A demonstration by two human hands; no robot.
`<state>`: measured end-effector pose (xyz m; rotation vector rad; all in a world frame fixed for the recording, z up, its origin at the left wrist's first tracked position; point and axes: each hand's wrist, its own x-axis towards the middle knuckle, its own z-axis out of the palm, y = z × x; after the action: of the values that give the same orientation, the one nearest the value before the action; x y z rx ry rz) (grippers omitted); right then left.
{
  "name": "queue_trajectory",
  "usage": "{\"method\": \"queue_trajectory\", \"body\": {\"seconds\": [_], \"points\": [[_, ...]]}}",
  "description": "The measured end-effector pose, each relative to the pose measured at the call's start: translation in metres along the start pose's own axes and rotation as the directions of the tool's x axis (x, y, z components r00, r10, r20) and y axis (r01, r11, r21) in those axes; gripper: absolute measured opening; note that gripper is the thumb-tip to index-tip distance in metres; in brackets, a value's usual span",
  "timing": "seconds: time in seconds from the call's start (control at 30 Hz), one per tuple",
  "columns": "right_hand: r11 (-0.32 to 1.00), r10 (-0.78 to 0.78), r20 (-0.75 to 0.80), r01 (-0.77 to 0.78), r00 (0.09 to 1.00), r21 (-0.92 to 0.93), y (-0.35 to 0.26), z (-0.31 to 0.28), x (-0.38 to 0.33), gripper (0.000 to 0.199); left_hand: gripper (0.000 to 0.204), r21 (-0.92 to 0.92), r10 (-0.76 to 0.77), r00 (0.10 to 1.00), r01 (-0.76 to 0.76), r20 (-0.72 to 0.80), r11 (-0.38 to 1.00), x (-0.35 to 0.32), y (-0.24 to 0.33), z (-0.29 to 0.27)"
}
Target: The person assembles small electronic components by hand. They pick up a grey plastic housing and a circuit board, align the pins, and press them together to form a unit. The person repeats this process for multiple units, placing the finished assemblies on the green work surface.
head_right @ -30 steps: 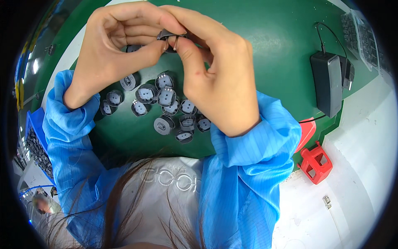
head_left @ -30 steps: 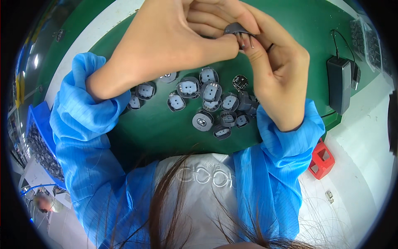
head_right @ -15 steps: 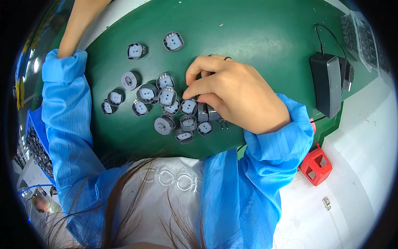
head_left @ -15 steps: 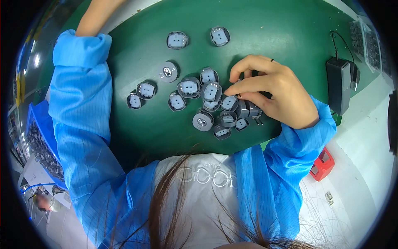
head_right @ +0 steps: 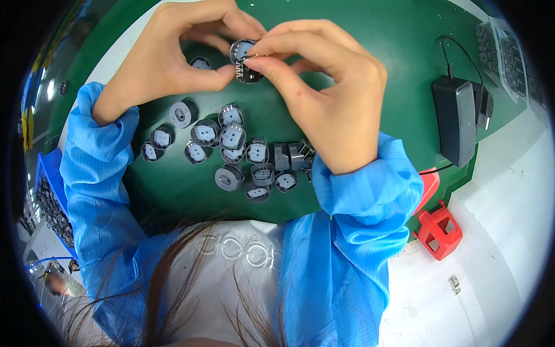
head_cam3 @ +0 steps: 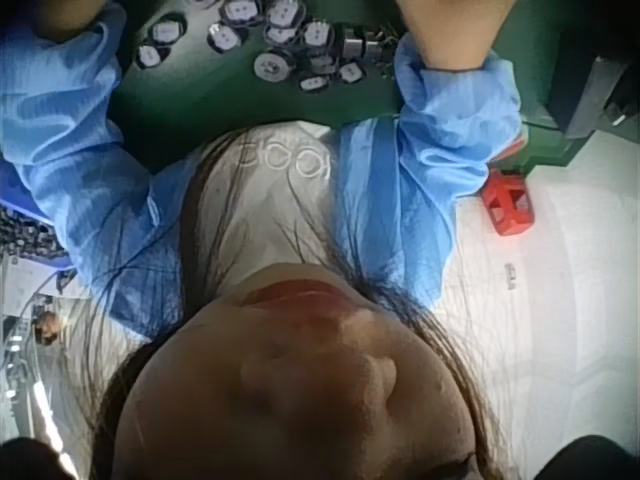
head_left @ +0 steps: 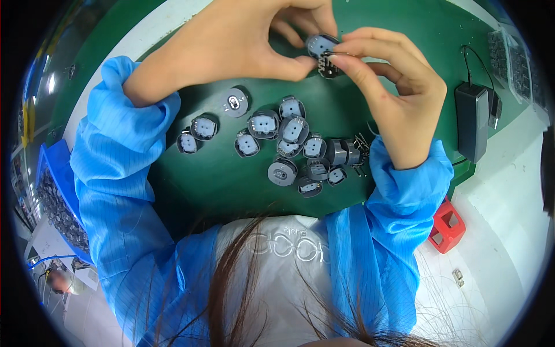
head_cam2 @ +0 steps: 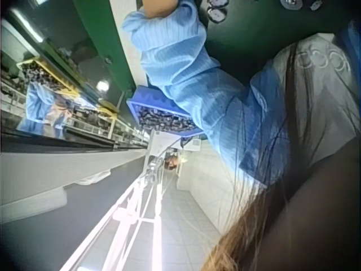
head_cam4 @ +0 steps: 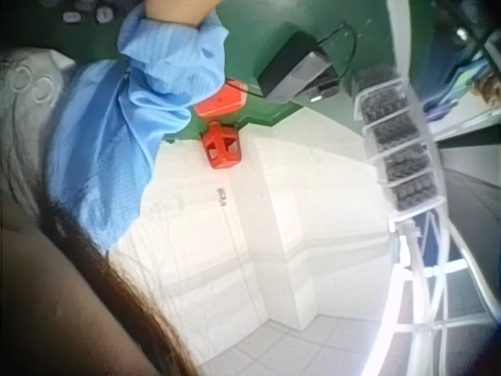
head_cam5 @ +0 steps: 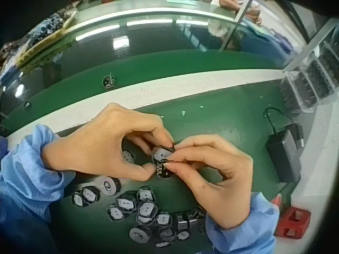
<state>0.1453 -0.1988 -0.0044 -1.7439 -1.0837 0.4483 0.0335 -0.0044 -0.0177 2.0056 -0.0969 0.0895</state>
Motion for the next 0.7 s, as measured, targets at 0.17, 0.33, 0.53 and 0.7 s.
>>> {"method": "queue_trajectory", "body": {"seconds": [0.17,0.33,0.53,0.7], "points": [[0.986,-0.131,-0.139,0.114,0.982,-0.122,-0.001,0.01,-0.005,0.014,0.026,-0.079,-0.202,0.979,0.201,-0.005,0.976,-0.005,0.037,0.002],[0.923,-0.259,-0.16,0.195,0.953,-0.331,-0.004,0.014,-0.006,0.015,0.025,-0.161,-0.261,0.965,0.252,-0.039,0.954,-0.006,0.041,0.004],[0.892,-0.298,-0.107,0.237,0.949,-0.384,-0.01,0.01,-0.001,0.019,0.024,-0.473,-0.279,0.96,0.239,-0.014,0.848,-0.009,0.024,0.007],[0.997,0.028,0.005,-0.027,1.0,-0.07,-0.037,0.021,0.004,0.03,0.024,-0.369,-0.312,0.943,0.25,-0.117,0.895,-0.015,0.031,0.004]]}}
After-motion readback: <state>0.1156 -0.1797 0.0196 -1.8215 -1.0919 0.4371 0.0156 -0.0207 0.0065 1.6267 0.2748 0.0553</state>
